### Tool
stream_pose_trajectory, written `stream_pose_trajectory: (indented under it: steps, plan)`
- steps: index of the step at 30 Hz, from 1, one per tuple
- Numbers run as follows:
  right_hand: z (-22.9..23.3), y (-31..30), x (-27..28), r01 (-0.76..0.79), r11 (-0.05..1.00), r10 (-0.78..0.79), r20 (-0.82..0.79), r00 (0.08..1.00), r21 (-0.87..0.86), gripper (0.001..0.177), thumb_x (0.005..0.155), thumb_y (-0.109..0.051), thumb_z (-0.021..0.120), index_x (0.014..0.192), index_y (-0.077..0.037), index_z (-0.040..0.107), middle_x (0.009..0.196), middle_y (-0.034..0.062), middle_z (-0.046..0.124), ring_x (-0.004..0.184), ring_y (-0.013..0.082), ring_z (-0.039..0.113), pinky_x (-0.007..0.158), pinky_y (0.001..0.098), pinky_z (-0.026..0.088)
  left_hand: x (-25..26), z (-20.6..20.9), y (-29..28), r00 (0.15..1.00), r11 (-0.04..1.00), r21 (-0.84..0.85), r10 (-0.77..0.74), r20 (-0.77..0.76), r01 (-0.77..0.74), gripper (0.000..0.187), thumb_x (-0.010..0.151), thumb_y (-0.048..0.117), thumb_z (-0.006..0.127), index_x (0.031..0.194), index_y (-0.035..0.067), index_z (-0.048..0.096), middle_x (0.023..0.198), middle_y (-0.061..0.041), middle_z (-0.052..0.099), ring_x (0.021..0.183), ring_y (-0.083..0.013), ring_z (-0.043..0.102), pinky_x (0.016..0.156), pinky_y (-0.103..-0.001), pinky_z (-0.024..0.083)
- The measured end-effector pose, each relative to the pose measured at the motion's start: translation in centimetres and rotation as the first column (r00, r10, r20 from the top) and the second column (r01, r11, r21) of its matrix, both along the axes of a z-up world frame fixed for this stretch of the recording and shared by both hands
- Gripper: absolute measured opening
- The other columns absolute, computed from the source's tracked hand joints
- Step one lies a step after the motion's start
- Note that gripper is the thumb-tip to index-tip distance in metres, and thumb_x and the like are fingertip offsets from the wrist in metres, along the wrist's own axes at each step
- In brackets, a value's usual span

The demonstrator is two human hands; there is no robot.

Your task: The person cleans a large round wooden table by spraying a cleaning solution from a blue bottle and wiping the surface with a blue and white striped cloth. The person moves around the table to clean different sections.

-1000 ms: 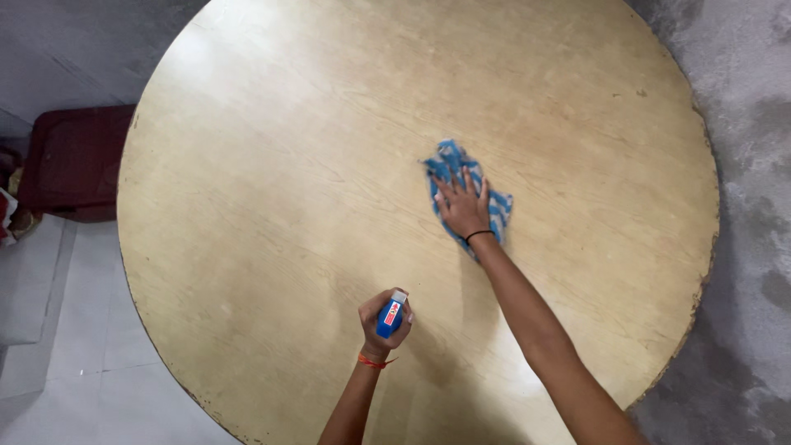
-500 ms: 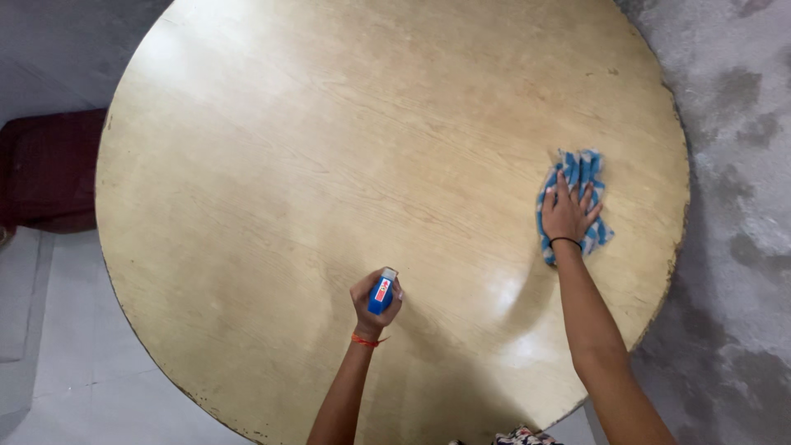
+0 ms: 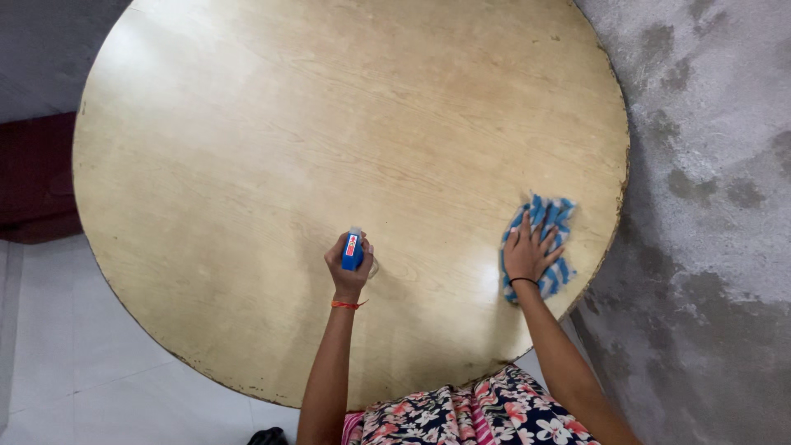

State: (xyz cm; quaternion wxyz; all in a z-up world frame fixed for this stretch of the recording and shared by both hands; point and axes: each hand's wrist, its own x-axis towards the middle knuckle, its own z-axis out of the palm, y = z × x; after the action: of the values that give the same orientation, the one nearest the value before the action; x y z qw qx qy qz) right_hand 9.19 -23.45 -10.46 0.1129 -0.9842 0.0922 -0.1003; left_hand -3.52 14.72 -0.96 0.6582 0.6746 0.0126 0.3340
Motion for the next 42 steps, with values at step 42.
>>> stream_pose_trajectory:
  steps: [42]
  plan:
    - [3.2,1.9,-15.8,-0.422,0.898,0.415,-0.076,0.907,-0.125,0.058,0.101,-0.048,0.041,0.158,-0.035,0.042,0.157,0.0108,0.047,0.156,0.0333,0.025,0.124,0.0616,0.005,-10.2,0.5,-2.8,0.965,0.946,0.191,-0.262,-0.031,0.263,0.034,0.077,0.004,0.078,0.109,-0.003,0.069,0.074,-0.007,0.068,0.065,-0.014,0.067,0.064,-0.028,0.056]
